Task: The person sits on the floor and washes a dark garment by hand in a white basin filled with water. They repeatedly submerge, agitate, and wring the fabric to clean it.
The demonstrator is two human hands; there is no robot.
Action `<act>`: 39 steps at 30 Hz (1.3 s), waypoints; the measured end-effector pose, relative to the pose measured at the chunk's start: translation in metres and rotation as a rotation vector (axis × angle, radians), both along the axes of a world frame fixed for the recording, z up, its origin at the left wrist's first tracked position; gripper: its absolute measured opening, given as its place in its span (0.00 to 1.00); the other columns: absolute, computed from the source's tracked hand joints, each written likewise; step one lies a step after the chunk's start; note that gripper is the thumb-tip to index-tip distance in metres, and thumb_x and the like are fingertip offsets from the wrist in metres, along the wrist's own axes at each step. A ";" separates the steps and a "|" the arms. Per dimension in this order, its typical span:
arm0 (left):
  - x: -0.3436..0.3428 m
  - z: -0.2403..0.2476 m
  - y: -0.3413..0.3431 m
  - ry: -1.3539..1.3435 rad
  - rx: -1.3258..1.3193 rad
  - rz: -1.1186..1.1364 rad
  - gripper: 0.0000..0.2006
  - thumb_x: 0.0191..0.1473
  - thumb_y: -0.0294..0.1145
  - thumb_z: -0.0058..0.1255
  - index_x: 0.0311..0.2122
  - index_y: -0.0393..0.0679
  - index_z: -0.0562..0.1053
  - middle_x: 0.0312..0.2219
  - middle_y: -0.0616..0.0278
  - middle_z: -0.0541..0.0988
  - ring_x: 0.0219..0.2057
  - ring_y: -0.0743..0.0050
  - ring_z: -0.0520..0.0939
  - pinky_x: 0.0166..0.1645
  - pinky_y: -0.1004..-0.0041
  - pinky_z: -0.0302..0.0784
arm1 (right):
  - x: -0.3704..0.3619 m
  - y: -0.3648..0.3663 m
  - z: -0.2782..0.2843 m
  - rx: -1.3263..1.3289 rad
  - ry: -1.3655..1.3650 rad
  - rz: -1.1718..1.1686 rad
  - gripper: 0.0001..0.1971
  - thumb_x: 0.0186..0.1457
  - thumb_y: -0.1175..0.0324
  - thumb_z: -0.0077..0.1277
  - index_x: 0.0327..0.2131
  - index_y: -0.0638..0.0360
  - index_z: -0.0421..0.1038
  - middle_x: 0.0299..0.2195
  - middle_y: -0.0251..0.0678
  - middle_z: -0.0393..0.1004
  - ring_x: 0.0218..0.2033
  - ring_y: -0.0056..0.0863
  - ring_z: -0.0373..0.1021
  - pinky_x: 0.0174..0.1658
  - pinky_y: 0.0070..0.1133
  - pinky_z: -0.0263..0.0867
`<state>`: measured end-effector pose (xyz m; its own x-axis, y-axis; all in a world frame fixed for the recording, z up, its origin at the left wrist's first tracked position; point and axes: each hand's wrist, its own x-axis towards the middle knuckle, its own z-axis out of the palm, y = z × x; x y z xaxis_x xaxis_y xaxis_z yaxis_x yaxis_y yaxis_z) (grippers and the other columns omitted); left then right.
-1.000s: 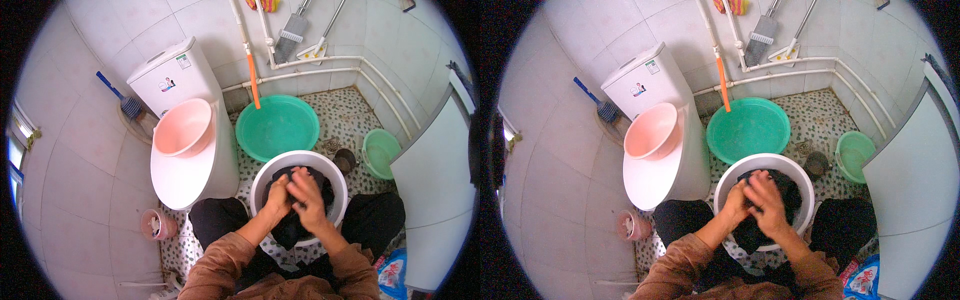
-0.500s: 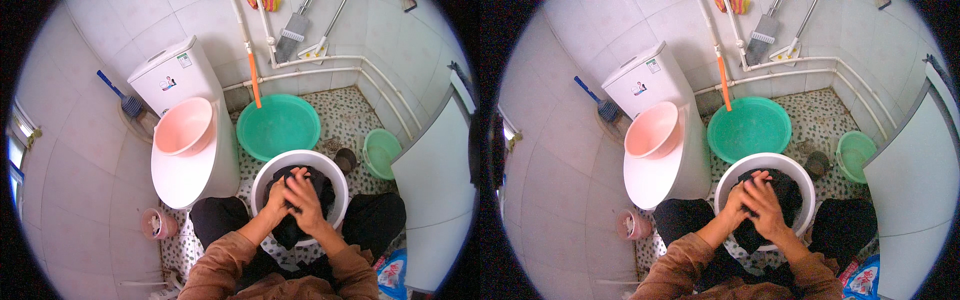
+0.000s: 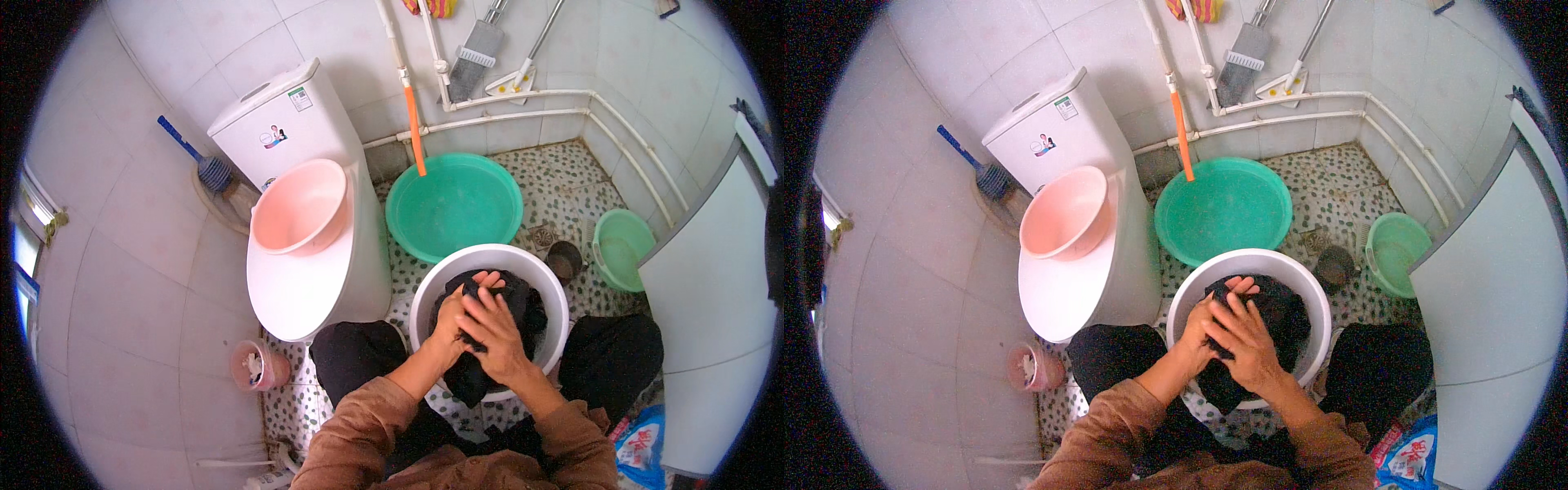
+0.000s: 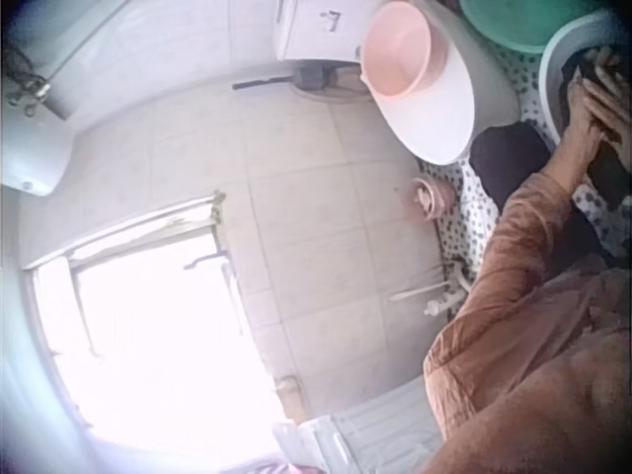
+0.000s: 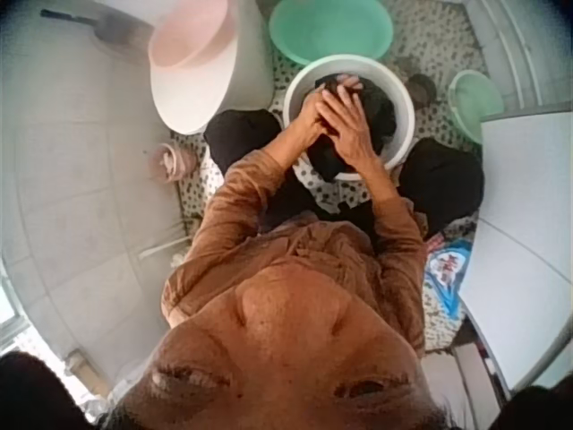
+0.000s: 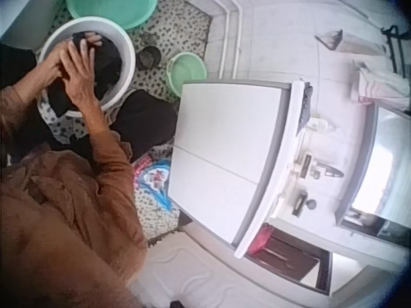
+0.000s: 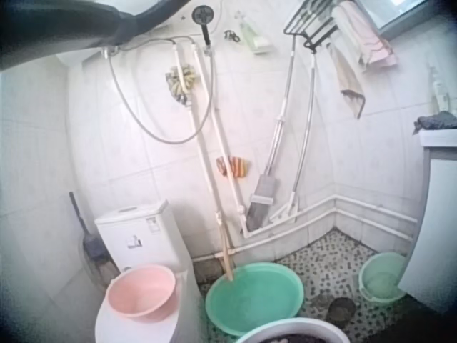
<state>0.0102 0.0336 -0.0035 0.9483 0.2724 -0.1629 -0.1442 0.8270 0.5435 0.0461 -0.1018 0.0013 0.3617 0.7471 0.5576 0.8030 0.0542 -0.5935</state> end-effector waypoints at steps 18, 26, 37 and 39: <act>-0.003 -0.031 -0.010 0.357 0.028 0.048 0.15 0.68 0.30 0.40 0.56 0.40 0.69 0.54 0.61 0.74 0.52 0.68 0.75 0.57 0.68 0.72 | 0.029 0.004 -0.020 -0.123 -0.099 -0.244 0.30 0.48 0.73 0.59 0.58 0.49 0.69 0.65 0.41 0.59 0.69 0.47 0.50 0.68 0.49 0.44; 0.006 0.000 -0.012 0.306 0.025 0.030 0.16 0.70 0.36 0.34 0.53 0.43 0.72 0.50 0.59 0.78 0.50 0.62 0.77 0.59 0.61 0.70 | 0.038 -0.005 -0.024 0.268 0.600 -0.224 0.37 0.49 0.80 0.56 0.64 0.63 0.59 0.64 0.44 0.62 0.67 0.39 0.55 0.69 0.37 0.47; 0.001 -0.005 -0.023 0.306 -0.010 0.017 0.14 0.67 0.37 0.43 0.53 0.45 0.72 0.47 0.61 0.79 0.48 0.64 0.78 0.55 0.61 0.72 | 0.072 -0.002 -0.023 0.000 0.371 -0.565 0.29 0.54 0.80 0.53 0.60 0.65 0.63 0.66 0.47 0.57 0.67 0.44 0.55 0.67 0.34 0.53; 0.002 -0.001 -0.017 0.312 -0.003 0.023 0.15 0.67 0.38 0.42 0.53 0.44 0.72 0.47 0.61 0.79 0.49 0.63 0.78 0.56 0.61 0.72 | 0.060 -0.002 -0.024 0.203 0.525 -0.396 0.33 0.52 0.85 0.52 0.63 0.65 0.58 0.65 0.50 0.57 0.65 0.39 0.59 0.65 0.32 0.57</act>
